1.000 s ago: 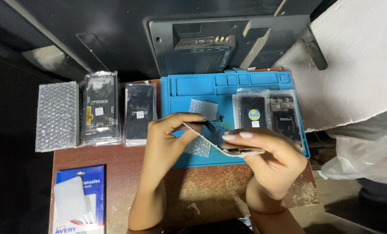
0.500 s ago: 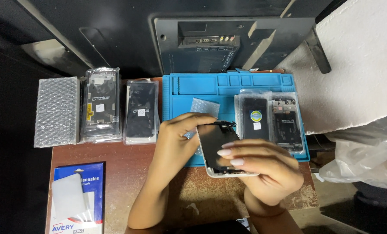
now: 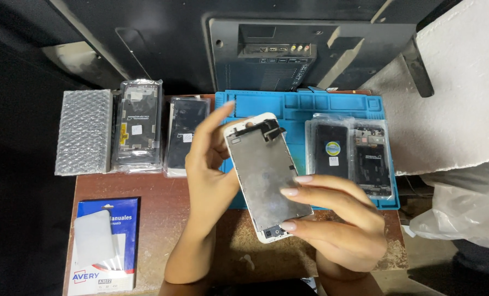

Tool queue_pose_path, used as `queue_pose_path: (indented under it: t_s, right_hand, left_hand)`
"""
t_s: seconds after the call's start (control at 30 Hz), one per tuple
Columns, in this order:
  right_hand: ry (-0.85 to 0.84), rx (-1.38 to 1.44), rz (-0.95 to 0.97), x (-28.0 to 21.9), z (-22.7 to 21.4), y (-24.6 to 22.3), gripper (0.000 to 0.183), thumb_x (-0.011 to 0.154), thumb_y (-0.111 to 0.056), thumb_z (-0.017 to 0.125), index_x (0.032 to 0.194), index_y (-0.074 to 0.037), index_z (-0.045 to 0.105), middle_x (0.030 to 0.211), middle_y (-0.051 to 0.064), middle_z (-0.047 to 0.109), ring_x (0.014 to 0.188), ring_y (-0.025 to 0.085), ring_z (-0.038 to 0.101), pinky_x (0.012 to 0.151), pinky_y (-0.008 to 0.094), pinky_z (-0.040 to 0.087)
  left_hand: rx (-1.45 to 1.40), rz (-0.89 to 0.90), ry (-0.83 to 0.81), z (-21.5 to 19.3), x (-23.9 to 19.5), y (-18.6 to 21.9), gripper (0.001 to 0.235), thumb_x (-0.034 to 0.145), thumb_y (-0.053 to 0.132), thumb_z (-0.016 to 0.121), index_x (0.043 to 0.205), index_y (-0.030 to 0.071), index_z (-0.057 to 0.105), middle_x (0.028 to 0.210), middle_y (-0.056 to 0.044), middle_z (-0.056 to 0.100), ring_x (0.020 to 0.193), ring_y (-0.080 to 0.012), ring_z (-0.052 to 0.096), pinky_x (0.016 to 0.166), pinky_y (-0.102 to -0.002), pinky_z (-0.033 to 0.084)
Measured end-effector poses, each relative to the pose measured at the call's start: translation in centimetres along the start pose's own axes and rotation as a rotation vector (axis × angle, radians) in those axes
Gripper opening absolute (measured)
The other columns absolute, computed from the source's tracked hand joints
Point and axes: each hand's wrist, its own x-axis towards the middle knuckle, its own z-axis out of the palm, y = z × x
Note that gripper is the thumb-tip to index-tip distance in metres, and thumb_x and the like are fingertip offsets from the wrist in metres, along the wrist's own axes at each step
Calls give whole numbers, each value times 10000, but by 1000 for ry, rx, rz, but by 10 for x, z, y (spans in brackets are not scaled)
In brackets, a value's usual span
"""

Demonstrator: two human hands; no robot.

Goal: The person handles a white smartphone, wrapping it in bubble wrap and placing it into a blue plastic case. They then pick up a disassembled smartphone chassis and peel a protective film from its internal metal frame.

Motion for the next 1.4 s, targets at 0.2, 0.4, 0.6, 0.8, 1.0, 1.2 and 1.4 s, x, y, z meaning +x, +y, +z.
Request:
queue_pose_path:
  t_s: [0.2, 0.4, 0.6, 0.8, 1.0, 1.2, 1.4]
  right_hand:
    - [71, -6, 58, 10, 10, -4, 125, 947, -49, 721, 1024, -133, 773, 1246, 166, 717, 1171, 388, 736, 1063, 427, 623]
    - [154, -19, 76, 12, 21, -7, 166, 985, -60, 606, 969, -87, 769, 1205, 214, 731, 1156, 443, 742, 1054, 456, 626]
    - [120, -105, 33, 11, 22, 0, 134, 965, -37, 657, 967, -78, 785, 1201, 213, 730, 1154, 431, 723, 1028, 453, 619]
    - [146, -165, 17, 16, 30, 0, 107, 929, 5, 737, 961, -85, 786, 1193, 176, 748, 1141, 387, 710, 1039, 428, 601]
    - [45, -153, 26, 18, 28, -4, 159, 891, -77, 819, 1041, -38, 780, 1285, 168, 712, 1323, 497, 607, 1164, 506, 539]
    - [47, -159, 42, 13, 31, -5, 271, 868, -152, 860, 1098, -56, 752, 1309, 175, 711, 1376, 472, 576, 1214, 505, 483]
    - [-22, -162, 60, 5, 34, -14, 300, 879, -158, 868, 1146, -76, 759, 1398, 182, 657, 1438, 453, 504, 1239, 503, 463]
  left_hand:
    - [-274, -69, 11, 5, -6, 10, 774, 1038, 36, 585, 1712, 97, 209, 1130, -22, 687, 754, -20, 512, 702, -194, 462]
    - [-720, -161, 35, 8, -2, 9, 885, 955, 154, 683, 1695, 33, 214, 1482, -319, 571, 1346, -472, 613, 1135, -485, 515]
    - [-1114, -182, 18, 15, -15, -24, 548, 1200, 347, 348, 1472, -75, 567, 1364, -222, 700, 1275, -323, 680, 1141, -462, 524]
    - [-1035, -268, -78, 19, -6, 8, 672, 1143, 440, 363, 1543, -95, 437, 1506, -297, 550, 1382, -399, 568, 1238, -540, 440]
    - [-1133, -414, -98, 15, -12, 10, 673, 1117, 406, 428, 1559, -102, 418, 1523, -301, 527, 1377, -377, 564, 1242, -485, 423]
    - [-1137, -511, -207, 9, -9, 13, 686, 1129, 442, 431, 1568, -85, 434, 1500, -280, 567, 1259, -335, 652, 1136, -457, 528]
    - [-1081, -495, -20, 10, -19, 15, 550, 1107, 316, 506, 1573, 27, 461, 1499, -204, 579, 1356, -322, 584, 1207, -472, 451]
